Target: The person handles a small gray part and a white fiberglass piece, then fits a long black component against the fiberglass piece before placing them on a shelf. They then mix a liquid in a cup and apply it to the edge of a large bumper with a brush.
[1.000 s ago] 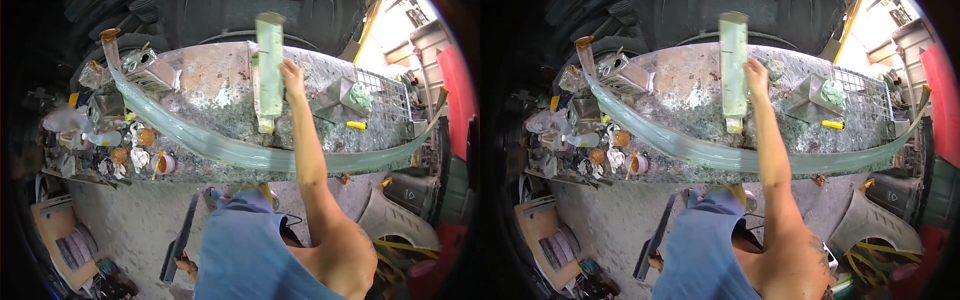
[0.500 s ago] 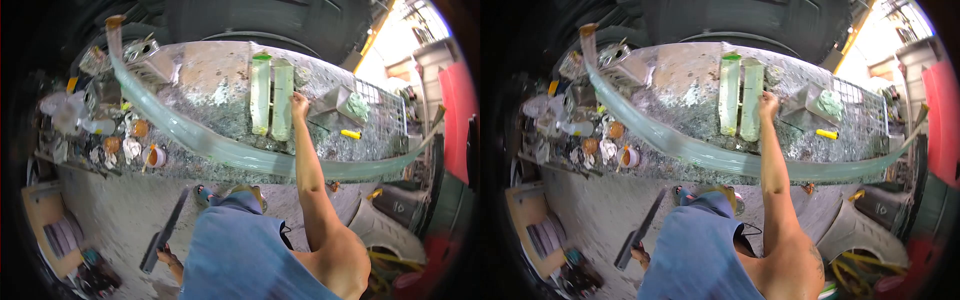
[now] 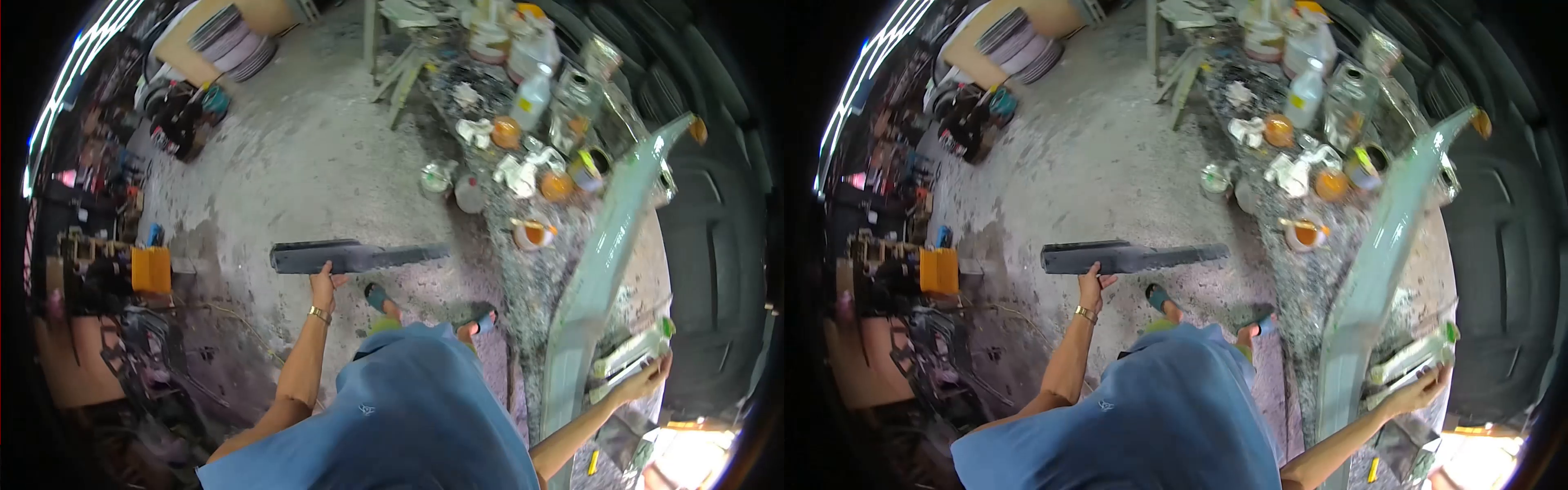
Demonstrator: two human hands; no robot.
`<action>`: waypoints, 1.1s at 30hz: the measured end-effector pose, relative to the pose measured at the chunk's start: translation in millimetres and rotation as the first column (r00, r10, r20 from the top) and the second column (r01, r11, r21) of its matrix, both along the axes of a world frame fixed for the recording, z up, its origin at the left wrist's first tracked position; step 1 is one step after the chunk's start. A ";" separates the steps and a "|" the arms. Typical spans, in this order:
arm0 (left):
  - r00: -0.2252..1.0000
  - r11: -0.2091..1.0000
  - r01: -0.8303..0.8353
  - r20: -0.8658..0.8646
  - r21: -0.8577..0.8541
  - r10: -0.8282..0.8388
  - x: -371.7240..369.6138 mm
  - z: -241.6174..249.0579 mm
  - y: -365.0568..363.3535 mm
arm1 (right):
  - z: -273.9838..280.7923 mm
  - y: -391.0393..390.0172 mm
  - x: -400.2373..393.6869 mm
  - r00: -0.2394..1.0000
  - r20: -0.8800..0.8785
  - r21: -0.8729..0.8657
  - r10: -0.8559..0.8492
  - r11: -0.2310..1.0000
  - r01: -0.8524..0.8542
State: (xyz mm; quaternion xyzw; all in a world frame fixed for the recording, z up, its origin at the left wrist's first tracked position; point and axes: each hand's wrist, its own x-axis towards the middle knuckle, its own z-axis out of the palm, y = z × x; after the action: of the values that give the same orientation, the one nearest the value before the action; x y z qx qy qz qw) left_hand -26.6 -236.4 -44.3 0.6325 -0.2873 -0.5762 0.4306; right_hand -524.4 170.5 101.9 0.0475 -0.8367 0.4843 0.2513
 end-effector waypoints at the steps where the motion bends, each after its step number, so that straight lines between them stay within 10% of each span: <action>1: 1.000 0.998 0.021 0.011 0.061 -0.022 13.2 -1.2 -7.4 | 1.7 -45.0 17.8 0.992 0.019 0.040 0.124 0.991 -0.125; 5: 1.000 1.000 -0.002 -0.029 -0.001 0.002 61.1 0.8 -40.9 | -8.9 -246.8 140.0 0.713 0.255 -0.038 0.653 0.744 -0.667; 8: 0.999 0.999 0.036 -0.001 -0.029 -0.036 123.0 -27.8 -76.1 | -2.3 -381.3 267.1 0.309 0.242 0.082 0.920 0.298 -0.951; 12: 0.975 0.988 0.086 0.215 -0.128 -0.058 201.4 -34.4 -112.7 | -23.6 -492.0 376.5 -0.074 0.466 0.013 0.882 -0.091 -0.996; 16: 0.933 0.993 0.012 0.358 -0.118 0.031 276.8 -56.4 -142.7 | -157.6 -542.8 374.9 -0.187 0.497 0.094 0.847 -0.267 -0.959; 18: 0.913 0.991 -0.095 0.389 -0.094 0.125 310.7 -47.9 -156.9 | -215.4 -540.0 348.3 -0.273 0.781 -0.156 0.561 -0.249 -0.956; 20: 0.825 0.988 -0.071 0.548 -0.136 0.135 344.4 -45.8 -176.8 | -306.0 -506.9 306.9 -0.494 0.678 -0.567 0.544 -0.039 -0.823; 21: 0.816 0.991 -0.099 0.563 -0.088 0.131 360.3 -39.3 -188.2 | -417.8 -477.2 220.6 -0.478 0.827 -0.488 0.296 -0.044 -0.872; 22: 0.810 0.987 -0.125 0.563 -0.102 0.162 376.6 -36.7 -200.9 | -445.9 -454.2 212.6 -0.556 0.644 -0.416 0.525 -0.369 -0.831; 24: 0.815 0.987 -0.160 0.563 -0.005 0.135 410.3 -37.0 -225.6 | -370.2 -474.0 264.9 -0.112 0.992 -0.113 0.060 0.022 -0.993; 33: 0.688 0.927 -0.302 0.725 0.224 0.048 560.3 -56.6 -344.7 | -380.1 -910.6 407.8 -0.073 0.974 -0.130 0.213 0.268 -0.955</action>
State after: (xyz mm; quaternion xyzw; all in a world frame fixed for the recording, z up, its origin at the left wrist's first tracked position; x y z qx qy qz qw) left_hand 533.7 -581.2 -100.9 0.8913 -0.2680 -0.2840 0.2303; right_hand -116.6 -740.1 -278.2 0.2700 -0.7697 0.1463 -0.5597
